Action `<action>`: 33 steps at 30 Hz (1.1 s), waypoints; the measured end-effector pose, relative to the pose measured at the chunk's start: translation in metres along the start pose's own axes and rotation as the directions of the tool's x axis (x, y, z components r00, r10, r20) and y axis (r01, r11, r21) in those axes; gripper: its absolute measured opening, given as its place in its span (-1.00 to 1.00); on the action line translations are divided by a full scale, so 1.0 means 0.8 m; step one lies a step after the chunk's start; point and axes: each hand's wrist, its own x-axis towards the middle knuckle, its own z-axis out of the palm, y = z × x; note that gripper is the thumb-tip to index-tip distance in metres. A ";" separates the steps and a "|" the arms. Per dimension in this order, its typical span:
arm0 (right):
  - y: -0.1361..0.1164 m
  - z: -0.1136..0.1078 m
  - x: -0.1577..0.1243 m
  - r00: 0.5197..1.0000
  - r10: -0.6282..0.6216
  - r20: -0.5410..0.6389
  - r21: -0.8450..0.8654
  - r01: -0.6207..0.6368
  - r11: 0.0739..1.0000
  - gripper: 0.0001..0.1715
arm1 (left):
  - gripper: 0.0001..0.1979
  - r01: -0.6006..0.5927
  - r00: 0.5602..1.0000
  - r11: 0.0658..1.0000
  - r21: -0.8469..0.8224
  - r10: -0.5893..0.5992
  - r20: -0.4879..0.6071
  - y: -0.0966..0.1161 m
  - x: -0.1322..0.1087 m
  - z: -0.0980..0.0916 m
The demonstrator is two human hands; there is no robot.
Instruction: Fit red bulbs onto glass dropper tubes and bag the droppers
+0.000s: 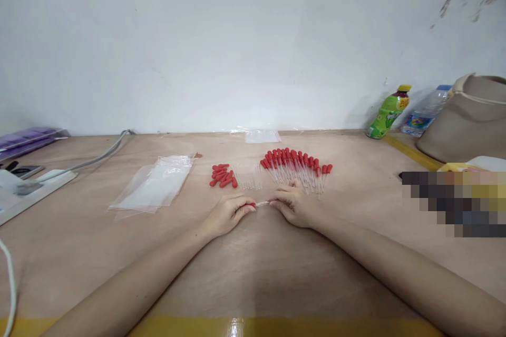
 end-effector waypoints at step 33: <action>-0.005 0.004 -0.002 0.998 -0.041 -0.039 0.056 0.043 0.998 -0.77 | -0.83 0.227 0.972 0.954 -0.195 -0.235 -0.022 0.004 -0.002 0.008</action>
